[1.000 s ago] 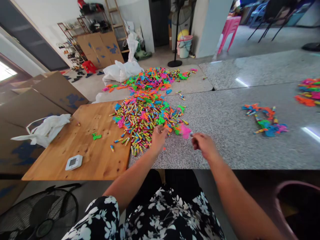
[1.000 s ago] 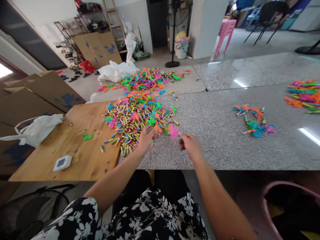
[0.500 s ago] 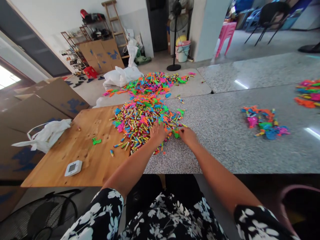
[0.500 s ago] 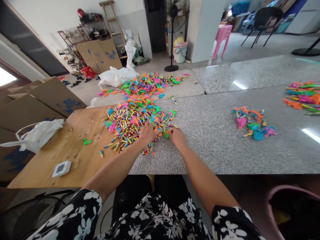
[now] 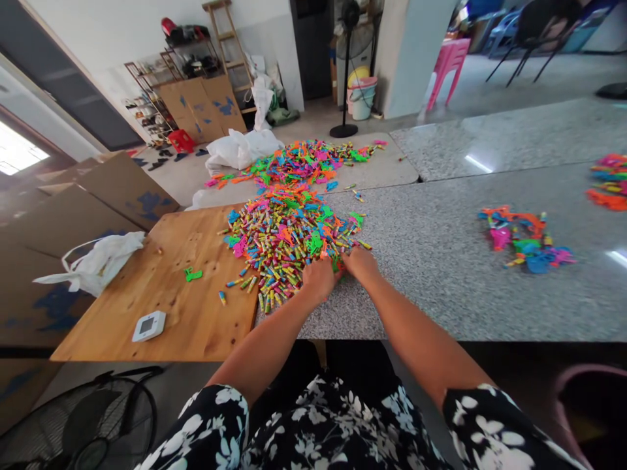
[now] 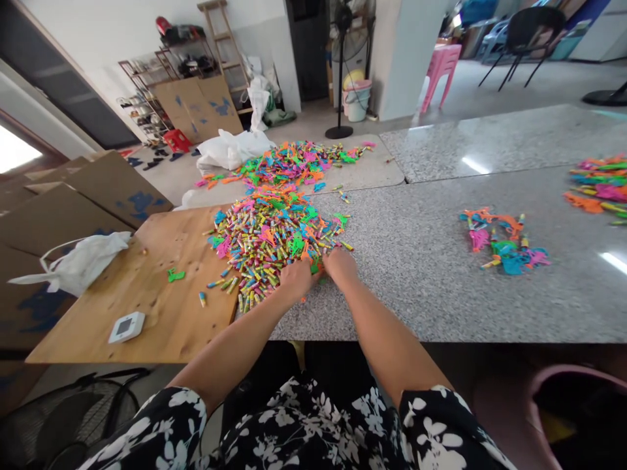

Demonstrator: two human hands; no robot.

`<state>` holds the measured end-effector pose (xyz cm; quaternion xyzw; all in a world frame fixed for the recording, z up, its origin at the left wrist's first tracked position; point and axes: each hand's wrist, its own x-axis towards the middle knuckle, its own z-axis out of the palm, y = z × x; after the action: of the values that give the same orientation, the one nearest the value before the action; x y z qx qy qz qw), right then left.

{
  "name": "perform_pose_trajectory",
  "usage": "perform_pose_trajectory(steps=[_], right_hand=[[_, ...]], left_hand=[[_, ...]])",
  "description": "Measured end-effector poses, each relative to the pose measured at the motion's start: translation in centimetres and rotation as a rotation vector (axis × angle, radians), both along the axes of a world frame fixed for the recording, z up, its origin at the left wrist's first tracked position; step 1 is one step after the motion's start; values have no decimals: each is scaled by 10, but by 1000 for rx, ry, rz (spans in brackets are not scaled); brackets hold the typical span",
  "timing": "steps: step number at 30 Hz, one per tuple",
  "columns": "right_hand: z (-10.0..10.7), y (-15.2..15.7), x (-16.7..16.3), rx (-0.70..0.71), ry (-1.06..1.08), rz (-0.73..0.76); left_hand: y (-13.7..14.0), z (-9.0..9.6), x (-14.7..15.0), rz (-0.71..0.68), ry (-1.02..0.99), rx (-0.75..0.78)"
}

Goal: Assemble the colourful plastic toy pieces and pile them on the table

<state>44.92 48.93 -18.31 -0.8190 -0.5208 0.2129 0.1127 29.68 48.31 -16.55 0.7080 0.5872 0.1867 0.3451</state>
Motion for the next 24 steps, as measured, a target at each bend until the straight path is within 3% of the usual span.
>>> perform_pose_trajectory(steps=[3, 8, 12, 15, 19, 24], right_hand=[[3, -1, 1, -12, 22, 53], [8, -16, 9, -2, 49, 66], [11, -40, 11, 76, 59, -15], [12, -63, 0, 295, 431, -123], [18, -90, -31, 499, 1120, -103], [31, -98, -56, 571, 1377, -99]], left_hand=[[0, -8, 2, 7, -88, -8], [4, -5, 1, -9, -239, -56], [7, 4, -15, 141, -655, -378], [6, 14, -31, 243, -991, -604], [-1, 27, -35, 236, -1131, -699], [-13, 34, -20, 155, -1183, -667]])
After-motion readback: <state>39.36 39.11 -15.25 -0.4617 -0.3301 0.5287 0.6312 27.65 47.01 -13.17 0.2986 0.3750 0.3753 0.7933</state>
